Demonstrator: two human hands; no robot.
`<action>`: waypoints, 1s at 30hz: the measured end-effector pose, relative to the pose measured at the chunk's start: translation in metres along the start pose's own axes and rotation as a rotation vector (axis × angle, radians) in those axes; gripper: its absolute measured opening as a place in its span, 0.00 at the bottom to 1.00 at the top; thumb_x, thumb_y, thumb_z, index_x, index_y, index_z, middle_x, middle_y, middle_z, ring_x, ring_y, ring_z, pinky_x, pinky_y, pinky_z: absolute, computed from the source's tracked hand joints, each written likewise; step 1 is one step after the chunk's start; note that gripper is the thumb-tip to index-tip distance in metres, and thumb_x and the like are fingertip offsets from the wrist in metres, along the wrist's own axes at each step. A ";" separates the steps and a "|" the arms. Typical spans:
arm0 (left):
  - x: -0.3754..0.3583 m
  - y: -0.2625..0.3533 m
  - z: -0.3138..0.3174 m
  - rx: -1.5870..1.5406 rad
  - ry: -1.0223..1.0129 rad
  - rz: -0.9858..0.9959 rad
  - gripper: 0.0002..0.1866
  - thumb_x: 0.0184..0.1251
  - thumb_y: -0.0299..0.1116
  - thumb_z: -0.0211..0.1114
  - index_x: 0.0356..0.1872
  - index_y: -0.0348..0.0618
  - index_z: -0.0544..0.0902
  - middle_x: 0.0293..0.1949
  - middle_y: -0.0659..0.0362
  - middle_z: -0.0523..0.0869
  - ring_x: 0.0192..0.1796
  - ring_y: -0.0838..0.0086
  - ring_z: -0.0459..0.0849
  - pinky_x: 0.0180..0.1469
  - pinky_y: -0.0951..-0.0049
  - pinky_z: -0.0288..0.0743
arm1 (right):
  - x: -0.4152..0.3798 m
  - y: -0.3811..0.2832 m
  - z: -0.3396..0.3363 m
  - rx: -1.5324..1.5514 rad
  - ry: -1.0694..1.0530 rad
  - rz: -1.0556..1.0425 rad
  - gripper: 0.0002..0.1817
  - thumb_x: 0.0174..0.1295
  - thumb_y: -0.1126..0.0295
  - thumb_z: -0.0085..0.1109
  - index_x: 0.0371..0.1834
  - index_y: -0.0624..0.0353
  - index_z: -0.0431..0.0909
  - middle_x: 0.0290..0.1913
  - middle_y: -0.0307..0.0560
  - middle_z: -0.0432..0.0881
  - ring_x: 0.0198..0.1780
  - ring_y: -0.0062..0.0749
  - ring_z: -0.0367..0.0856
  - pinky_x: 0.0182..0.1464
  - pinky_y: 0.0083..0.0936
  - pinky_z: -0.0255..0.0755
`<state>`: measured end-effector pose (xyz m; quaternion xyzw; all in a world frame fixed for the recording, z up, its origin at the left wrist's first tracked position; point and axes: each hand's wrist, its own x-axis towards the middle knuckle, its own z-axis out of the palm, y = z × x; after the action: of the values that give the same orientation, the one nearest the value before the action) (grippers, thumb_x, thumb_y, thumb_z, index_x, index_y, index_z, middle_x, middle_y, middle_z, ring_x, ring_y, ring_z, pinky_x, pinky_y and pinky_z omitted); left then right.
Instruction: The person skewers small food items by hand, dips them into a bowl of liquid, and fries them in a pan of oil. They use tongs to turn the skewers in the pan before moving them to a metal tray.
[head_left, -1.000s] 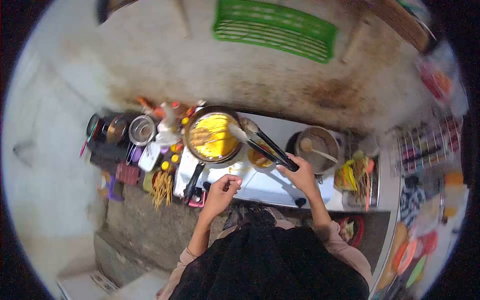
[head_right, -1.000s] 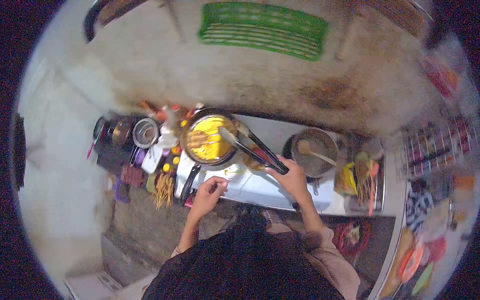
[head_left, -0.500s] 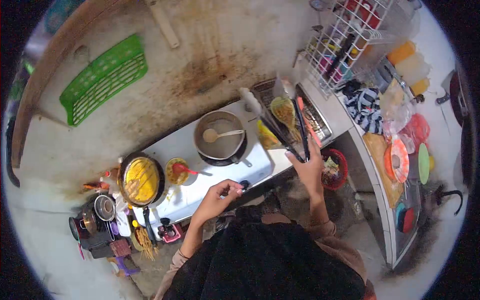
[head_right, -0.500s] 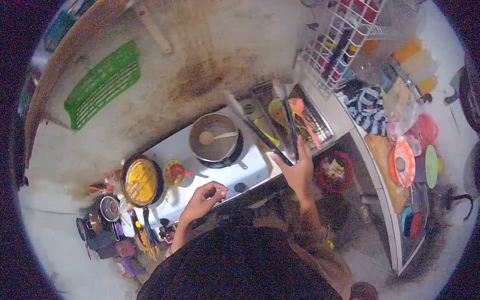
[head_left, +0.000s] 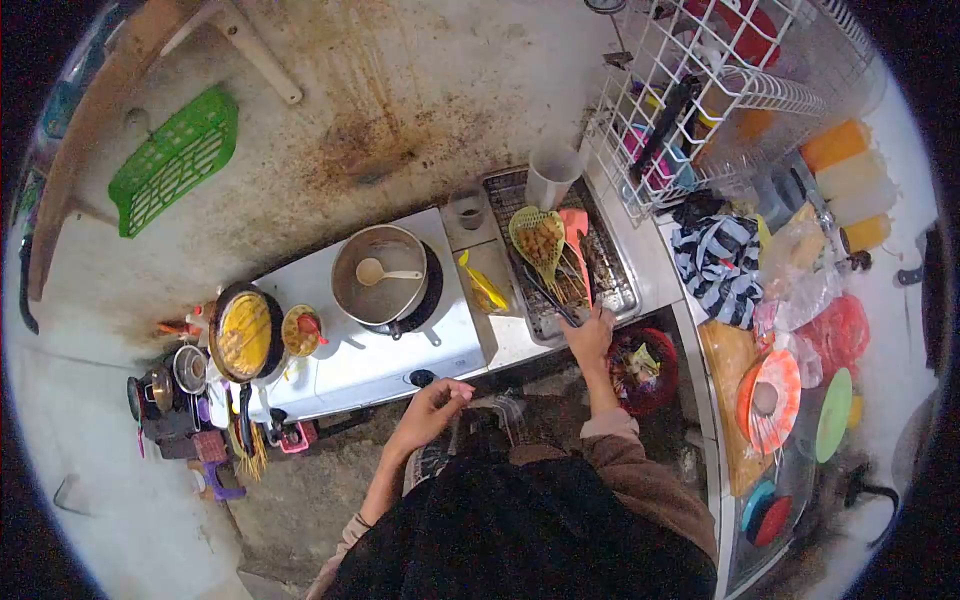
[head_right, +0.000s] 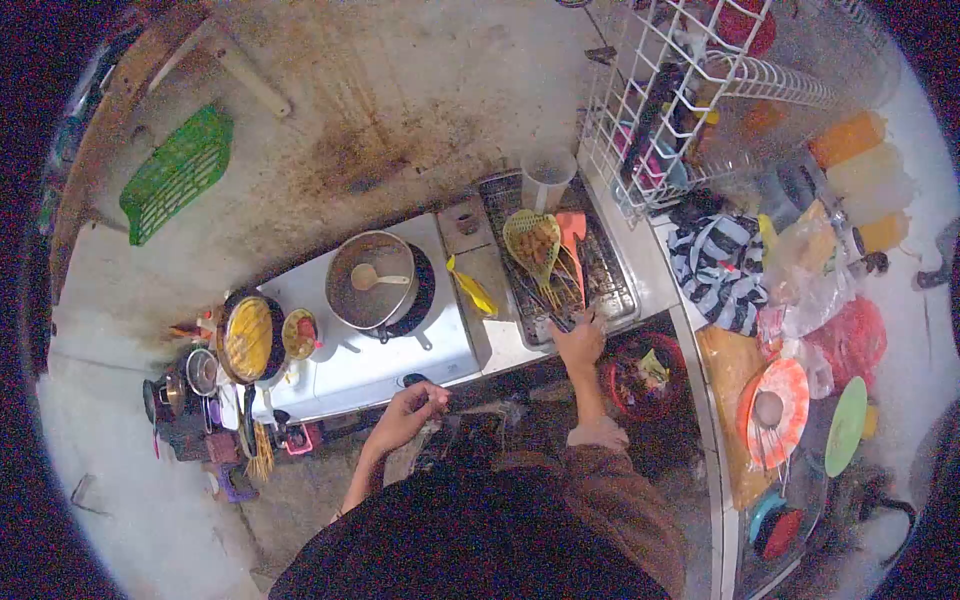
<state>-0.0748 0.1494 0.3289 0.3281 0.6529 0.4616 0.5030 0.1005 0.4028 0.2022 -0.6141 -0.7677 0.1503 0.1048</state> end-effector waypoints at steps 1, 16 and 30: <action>-0.002 -0.007 0.001 -0.030 0.031 0.012 0.09 0.65 0.31 0.54 0.39 0.36 0.76 0.37 0.62 0.79 0.37 0.83 0.74 0.39 0.82 0.68 | 0.002 -0.001 0.008 -0.016 0.037 -0.017 0.51 0.39 0.44 0.65 0.61 0.69 0.55 0.56 0.65 0.61 0.59 0.55 0.60 0.58 0.42 0.60; -0.021 -0.025 -0.003 -0.016 -0.013 0.010 0.13 0.66 0.37 0.53 0.39 0.36 0.77 0.29 0.65 0.78 0.31 0.84 0.72 0.34 0.83 0.67 | -0.043 -0.006 -0.010 0.356 0.240 -0.277 0.25 0.42 0.70 0.65 0.46 0.59 0.71 0.43 0.54 0.66 0.48 0.47 0.66 0.51 0.37 0.62; 0.030 -0.020 0.141 0.192 -0.709 0.235 0.12 0.65 0.34 0.54 0.40 0.35 0.78 0.28 0.63 0.81 0.30 0.84 0.75 0.34 0.81 0.69 | -0.279 0.103 -0.123 0.939 0.174 0.200 0.14 0.51 0.75 0.61 0.41 0.67 0.75 0.38 0.48 0.81 0.41 0.26 0.80 0.45 0.21 0.72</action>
<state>0.0532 0.2073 0.2899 0.5853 0.4367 0.3108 0.6084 0.2995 0.1644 0.2862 -0.5817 -0.5425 0.4376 0.4193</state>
